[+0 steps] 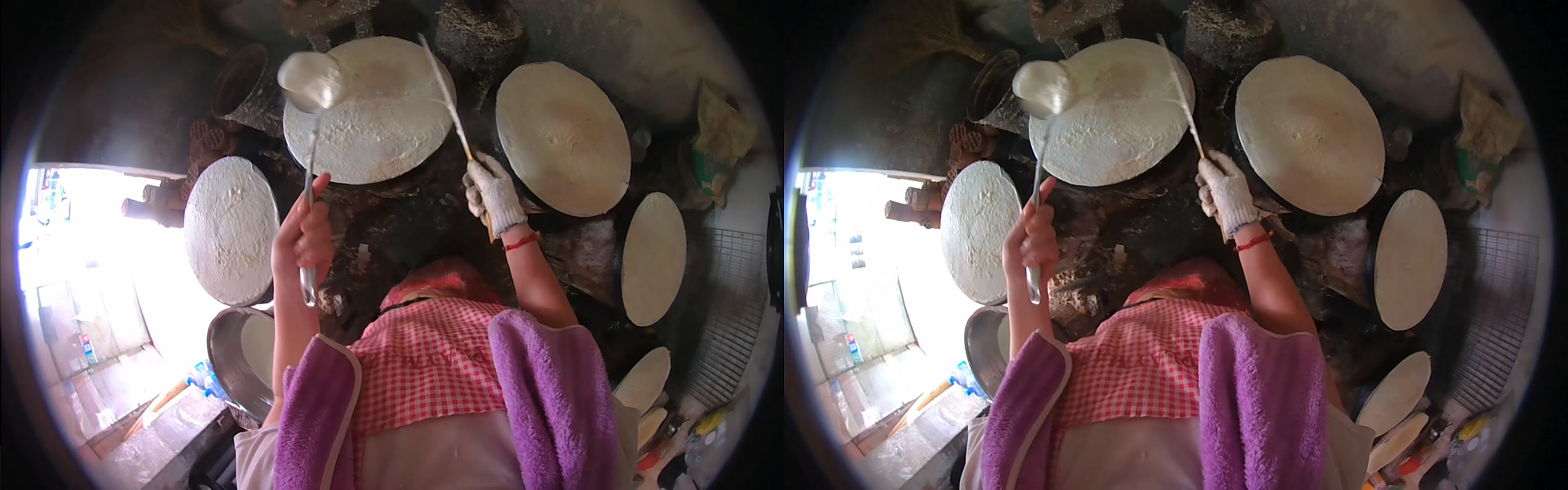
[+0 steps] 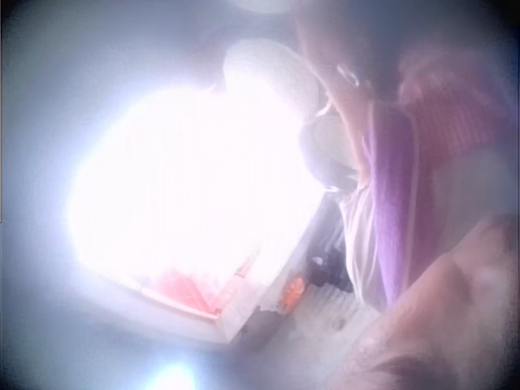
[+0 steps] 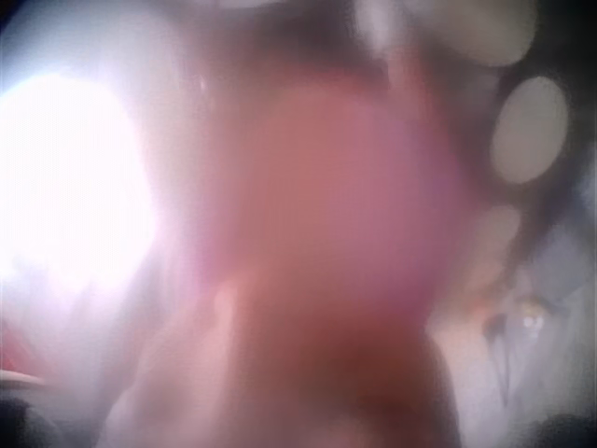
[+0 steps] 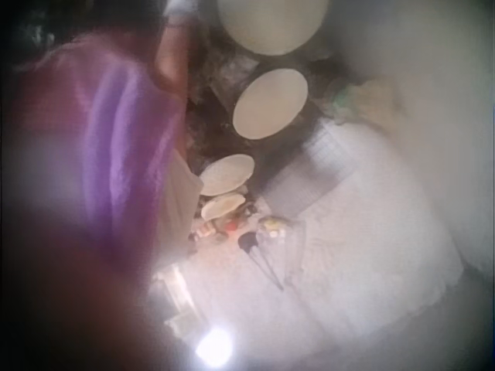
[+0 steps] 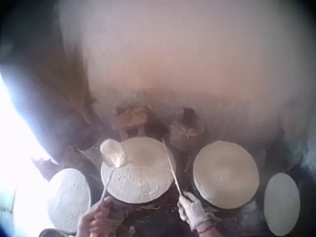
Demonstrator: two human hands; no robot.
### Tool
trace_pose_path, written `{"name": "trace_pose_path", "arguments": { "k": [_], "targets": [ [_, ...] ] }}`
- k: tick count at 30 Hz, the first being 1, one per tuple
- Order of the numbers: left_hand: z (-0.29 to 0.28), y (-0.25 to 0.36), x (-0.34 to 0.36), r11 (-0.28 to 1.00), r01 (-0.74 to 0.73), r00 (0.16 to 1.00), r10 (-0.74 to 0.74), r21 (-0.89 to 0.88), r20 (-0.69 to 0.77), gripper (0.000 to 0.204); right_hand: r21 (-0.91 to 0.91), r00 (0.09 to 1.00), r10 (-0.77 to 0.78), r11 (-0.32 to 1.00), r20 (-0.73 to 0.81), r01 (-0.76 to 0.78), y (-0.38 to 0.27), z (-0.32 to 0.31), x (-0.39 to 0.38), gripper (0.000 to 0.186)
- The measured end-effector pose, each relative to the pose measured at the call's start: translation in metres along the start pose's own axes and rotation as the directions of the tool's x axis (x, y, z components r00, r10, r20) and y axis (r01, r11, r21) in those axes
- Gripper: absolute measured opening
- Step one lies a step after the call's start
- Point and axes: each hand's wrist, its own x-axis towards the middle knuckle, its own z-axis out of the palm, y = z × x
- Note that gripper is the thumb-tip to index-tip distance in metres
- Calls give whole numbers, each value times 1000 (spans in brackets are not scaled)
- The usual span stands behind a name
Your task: The person uses a ladle to pour batter onto multiple hot plates and spreads it into thin circles using a wooden stick. The person then uses the wooden stick to lift the cooked crepes and transfer them to a nearby stack.
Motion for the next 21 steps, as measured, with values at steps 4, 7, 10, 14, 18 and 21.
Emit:
{"name": "trace_pose_path", "arguments": {
  "k": [4,7,10,14,18,21],
  "targets": [
    [1,27,6,971,-21,1000,16,237,21,50,-592,909,-227,699,349,402,39,32,15,36],
    [38,41,20,978,51,998,-43,203,-45,46,-539,753,-322,543,574,643,56,39,0,36],
    [87,38,-15,990,57,995,-67,127,80,51,-540,884,-270,711,382,450,24,4,-20,36],
    [108,23,-47,977,-101,985,71,190,158,55,-465,993,-106,878,46,115,22,-36,10,35],
    [96,16,-65,999,-34,994,37,32,-106,51,-457,664,-286,539,691,708,58,-11,17,34],
    [80,-4,-96,990,-99,961,70,-98,-266,47,-493,871,-133,779,473,387,26,-10,-4,34]
  ]
}}
